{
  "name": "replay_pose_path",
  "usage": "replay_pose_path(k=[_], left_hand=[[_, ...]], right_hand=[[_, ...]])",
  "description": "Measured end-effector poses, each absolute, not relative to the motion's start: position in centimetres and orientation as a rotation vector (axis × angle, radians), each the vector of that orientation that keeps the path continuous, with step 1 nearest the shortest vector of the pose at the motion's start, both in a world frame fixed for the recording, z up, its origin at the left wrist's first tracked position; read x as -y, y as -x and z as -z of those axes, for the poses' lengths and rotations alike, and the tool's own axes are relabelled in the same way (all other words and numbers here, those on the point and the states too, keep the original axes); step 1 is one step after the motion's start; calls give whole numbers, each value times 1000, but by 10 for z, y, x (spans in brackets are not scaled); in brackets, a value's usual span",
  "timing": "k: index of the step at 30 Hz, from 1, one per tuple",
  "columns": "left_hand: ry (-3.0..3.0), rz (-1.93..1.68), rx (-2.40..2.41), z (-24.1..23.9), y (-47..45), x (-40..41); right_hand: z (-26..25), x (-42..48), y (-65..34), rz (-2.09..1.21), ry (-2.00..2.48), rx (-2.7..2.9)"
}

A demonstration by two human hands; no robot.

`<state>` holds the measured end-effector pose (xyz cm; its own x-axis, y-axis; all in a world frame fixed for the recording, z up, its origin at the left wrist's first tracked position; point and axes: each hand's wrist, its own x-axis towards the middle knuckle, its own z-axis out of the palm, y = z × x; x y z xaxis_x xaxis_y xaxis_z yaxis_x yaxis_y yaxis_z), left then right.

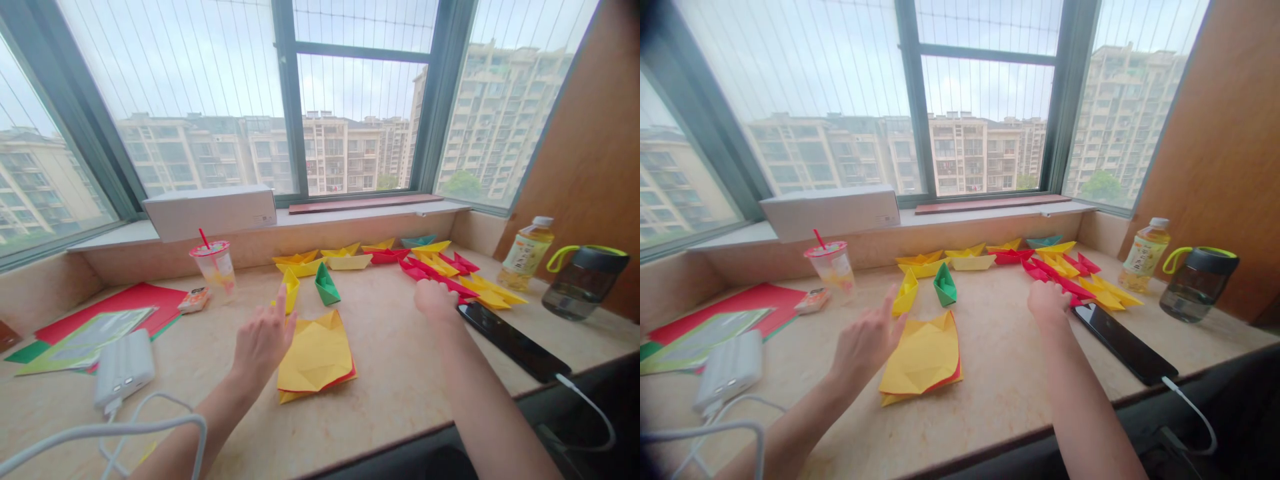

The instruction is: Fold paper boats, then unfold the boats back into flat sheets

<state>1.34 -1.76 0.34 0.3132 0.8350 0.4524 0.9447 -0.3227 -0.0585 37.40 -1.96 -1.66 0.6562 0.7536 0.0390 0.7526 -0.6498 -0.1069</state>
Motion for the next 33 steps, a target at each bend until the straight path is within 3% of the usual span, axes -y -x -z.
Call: replay_pose_path(k=[3, 6, 9, 14, 17, 21, 25, 28, 33], left_hand=[[2498, 686, 1079, -2, -12, 14], [2778, 616, 534, 5, -16, 15], [2930, 577, 370, 14, -21, 20], [2976, 1074, 574, 25, -22, 20], [2975, 1425, 929, 26, -23, 17], [3012, 1910, 1375, 25, -27, 10], [3315, 2179, 1444, 21, -29, 6], [3479, 2290, 1367, 16, -29, 9], [3023, 2743, 1514, 9, -28, 11]], right_hand=[[22, 17, -383, -98, 2764, 1207], [26, 17, -388, -145, 2752, 1169], [25, 17, -391, -149, 2726, 1145], [14, 15, -375, 37, 2499, 1240], [8, 12, -338, 143, 1730, 1442], [9, 20, -270, -274, 1103, 1401], [17, 34, -227, -673, 870, 1332], [21, 38, -219, -655, 823, 1371], [22, 33, -225, -601, 892, 1357]])
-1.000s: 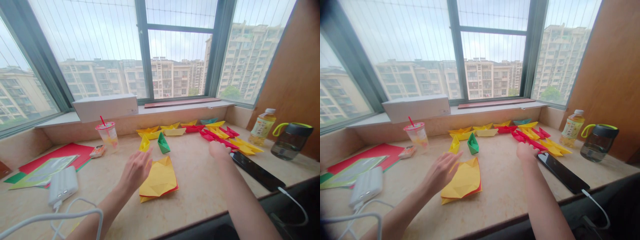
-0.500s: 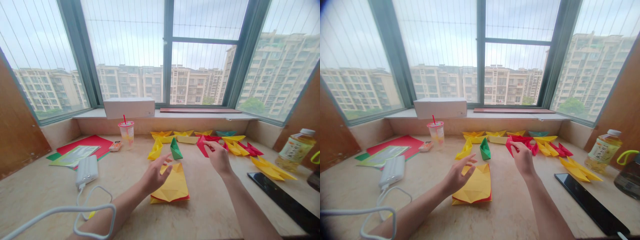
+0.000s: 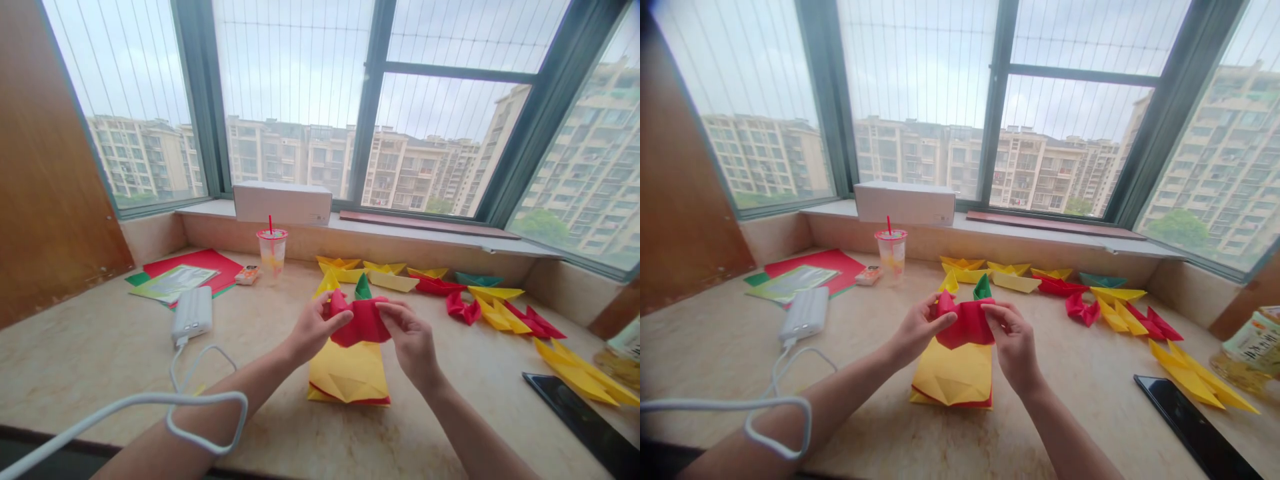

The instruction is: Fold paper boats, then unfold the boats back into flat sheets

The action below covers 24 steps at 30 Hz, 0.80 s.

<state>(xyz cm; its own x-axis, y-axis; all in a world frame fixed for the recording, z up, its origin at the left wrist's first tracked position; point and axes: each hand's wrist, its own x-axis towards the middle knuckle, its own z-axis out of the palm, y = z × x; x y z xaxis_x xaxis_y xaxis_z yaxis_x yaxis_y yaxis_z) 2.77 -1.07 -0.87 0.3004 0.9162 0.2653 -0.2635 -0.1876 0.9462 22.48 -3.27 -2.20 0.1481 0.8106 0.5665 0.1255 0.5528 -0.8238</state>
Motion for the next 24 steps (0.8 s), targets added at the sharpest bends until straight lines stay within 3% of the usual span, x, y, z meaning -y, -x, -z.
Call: replay_pose_path(k=[11, 19, 24], left_hand=[[-1146, -1426, -621, 3, -29, 8], [-1138, -1550, -772, 6, -20, -2], [-1188, -1517, -827, 12, -21, -4]], right_hand=[[20, 33, -224, -547, 983, 1281], [14, 36, -222, -1179, 791, 1288], [20, 39, -213, -1307, 800, 1286]])
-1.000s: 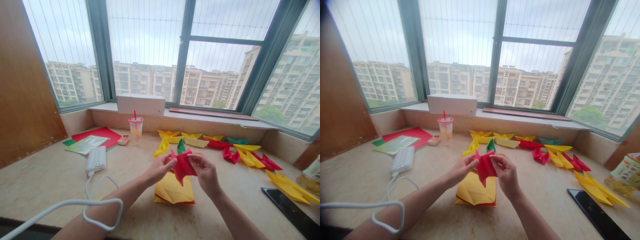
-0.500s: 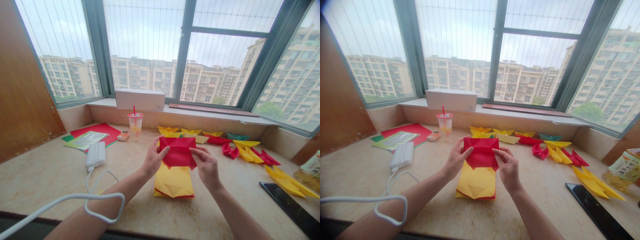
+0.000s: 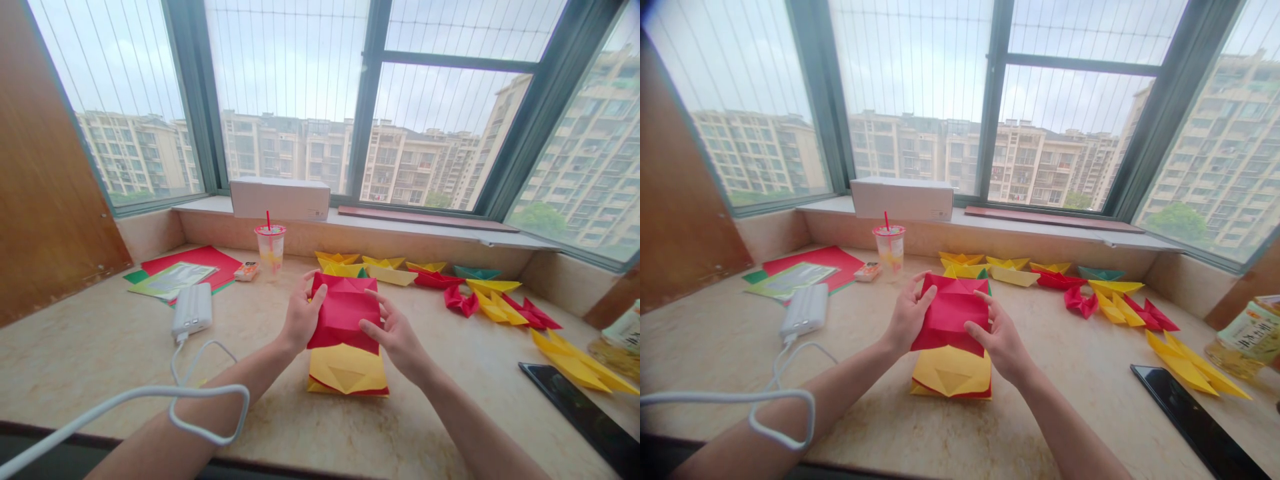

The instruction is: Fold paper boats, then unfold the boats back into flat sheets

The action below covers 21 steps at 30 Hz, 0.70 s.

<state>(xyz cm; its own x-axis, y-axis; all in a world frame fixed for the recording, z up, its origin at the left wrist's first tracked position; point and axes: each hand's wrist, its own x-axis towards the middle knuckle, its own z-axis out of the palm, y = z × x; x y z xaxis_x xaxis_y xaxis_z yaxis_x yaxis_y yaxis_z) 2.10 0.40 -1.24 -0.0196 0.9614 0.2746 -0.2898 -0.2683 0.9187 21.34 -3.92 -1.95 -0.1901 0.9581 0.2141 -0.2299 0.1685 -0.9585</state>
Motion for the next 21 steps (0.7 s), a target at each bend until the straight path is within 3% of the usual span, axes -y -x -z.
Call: replay_pose_path(k=[6, 14, 21], left_hand=[[-1415, -1449, -895, 17, -19, -4], [-2495, -1196, -1477, 15, -3, -1], [-3065, -629, -672, 22, -14, 13]], right_hand=[[22, 36, -218, -1263, 1066, 1206], [14, 47, -235, -1458, 1326, 1622], [24, 47, -236, -1224, 1333, 1979]])
